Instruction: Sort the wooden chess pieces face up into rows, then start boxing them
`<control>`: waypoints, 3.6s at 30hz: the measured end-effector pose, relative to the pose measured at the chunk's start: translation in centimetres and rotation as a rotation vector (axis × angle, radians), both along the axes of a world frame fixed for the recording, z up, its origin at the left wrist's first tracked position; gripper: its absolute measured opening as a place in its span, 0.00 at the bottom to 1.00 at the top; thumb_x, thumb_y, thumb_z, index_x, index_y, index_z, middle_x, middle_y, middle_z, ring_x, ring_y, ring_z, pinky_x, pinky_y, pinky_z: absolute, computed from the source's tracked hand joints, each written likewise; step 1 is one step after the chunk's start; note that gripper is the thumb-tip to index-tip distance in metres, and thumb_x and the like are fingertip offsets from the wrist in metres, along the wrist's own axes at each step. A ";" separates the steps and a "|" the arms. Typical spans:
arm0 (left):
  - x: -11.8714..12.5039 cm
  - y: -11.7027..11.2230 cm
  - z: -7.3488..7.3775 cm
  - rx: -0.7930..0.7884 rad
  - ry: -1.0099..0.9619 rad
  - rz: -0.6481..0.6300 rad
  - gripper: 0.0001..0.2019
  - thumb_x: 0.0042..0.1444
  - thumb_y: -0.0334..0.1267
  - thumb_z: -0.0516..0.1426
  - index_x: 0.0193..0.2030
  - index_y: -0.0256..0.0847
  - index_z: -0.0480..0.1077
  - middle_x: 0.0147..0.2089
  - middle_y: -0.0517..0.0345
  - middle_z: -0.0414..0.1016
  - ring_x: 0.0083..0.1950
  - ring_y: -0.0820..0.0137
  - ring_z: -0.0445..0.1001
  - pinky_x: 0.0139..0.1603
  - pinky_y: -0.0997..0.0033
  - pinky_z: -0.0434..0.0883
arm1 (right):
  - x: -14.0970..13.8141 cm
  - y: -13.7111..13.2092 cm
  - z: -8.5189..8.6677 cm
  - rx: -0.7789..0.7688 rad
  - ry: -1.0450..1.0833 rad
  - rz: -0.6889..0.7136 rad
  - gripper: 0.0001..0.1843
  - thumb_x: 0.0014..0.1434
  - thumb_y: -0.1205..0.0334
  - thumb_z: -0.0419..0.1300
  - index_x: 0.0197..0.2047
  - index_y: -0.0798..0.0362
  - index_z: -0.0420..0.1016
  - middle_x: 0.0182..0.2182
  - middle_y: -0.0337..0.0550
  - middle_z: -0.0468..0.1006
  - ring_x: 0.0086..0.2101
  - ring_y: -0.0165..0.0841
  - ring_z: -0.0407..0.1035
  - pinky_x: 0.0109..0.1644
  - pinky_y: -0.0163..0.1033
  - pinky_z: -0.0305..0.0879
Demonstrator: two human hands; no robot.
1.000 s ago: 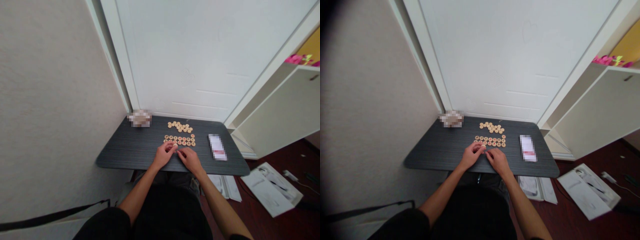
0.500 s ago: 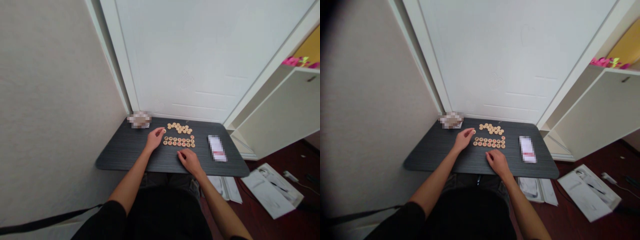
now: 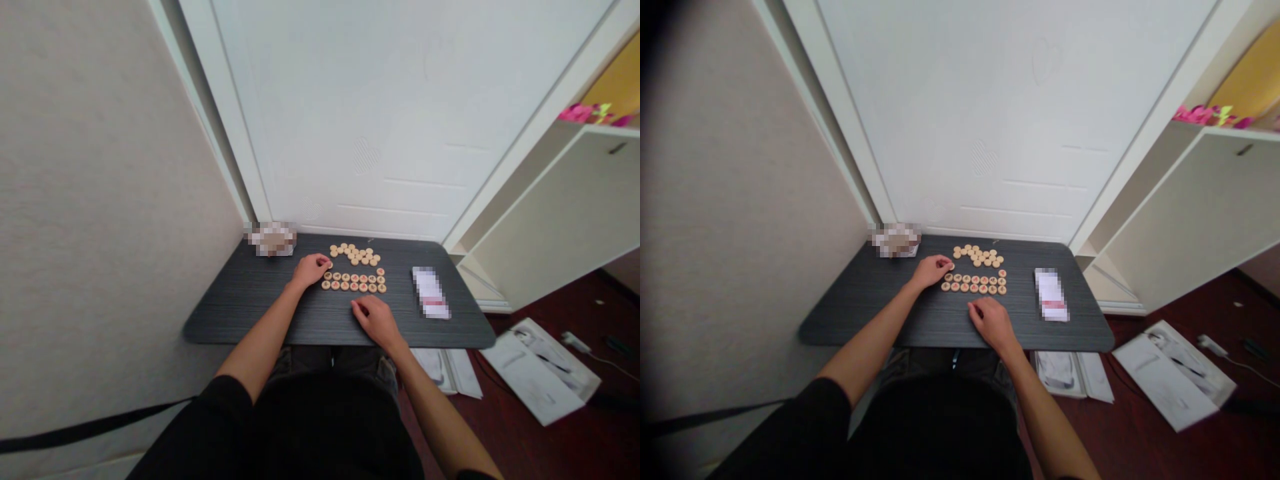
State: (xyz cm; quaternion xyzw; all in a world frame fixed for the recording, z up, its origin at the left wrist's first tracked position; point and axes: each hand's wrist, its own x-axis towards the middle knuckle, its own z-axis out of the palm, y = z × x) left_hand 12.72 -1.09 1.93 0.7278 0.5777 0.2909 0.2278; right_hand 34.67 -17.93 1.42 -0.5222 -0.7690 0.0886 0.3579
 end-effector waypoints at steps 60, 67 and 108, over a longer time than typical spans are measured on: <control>4.9 -11.9 -0.4 -0.329 -0.772 -0.436 0.14 0.54 0.44 0.66 0.43 0.37 0.77 0.44 0.50 0.82 0.46 0.65 0.81 0.55 0.63 0.76 | 0.3 0.3 -0.7 -0.007 0.248 -0.037 0.15 0.62 0.59 0.60 0.52 0.49 0.72 0.36 0.41 0.77 0.31 0.33 0.70 0.38 0.38 0.69; 5.1 -12.4 -0.9 -0.253 -0.747 -0.414 0.13 0.54 0.44 0.66 0.41 0.38 0.75 0.41 0.53 0.82 0.42 0.66 0.81 0.48 0.66 0.77 | 0.5 0.1 -0.8 -0.047 0.218 -0.010 0.07 0.64 0.59 0.59 0.44 0.50 0.74 0.32 0.40 0.75 0.30 0.33 0.70 0.37 0.37 0.67; 5.2 -12.8 -0.5 -0.216 -0.821 -0.317 0.17 0.58 0.48 0.63 0.47 0.38 0.71 0.44 0.50 0.81 0.45 0.66 0.81 0.50 0.63 0.77 | 0.0 -0.5 0.6 0.059 0.204 0.048 0.21 0.67 0.63 0.55 0.61 0.45 0.72 0.45 0.48 0.75 0.40 0.36 0.73 0.48 0.43 0.74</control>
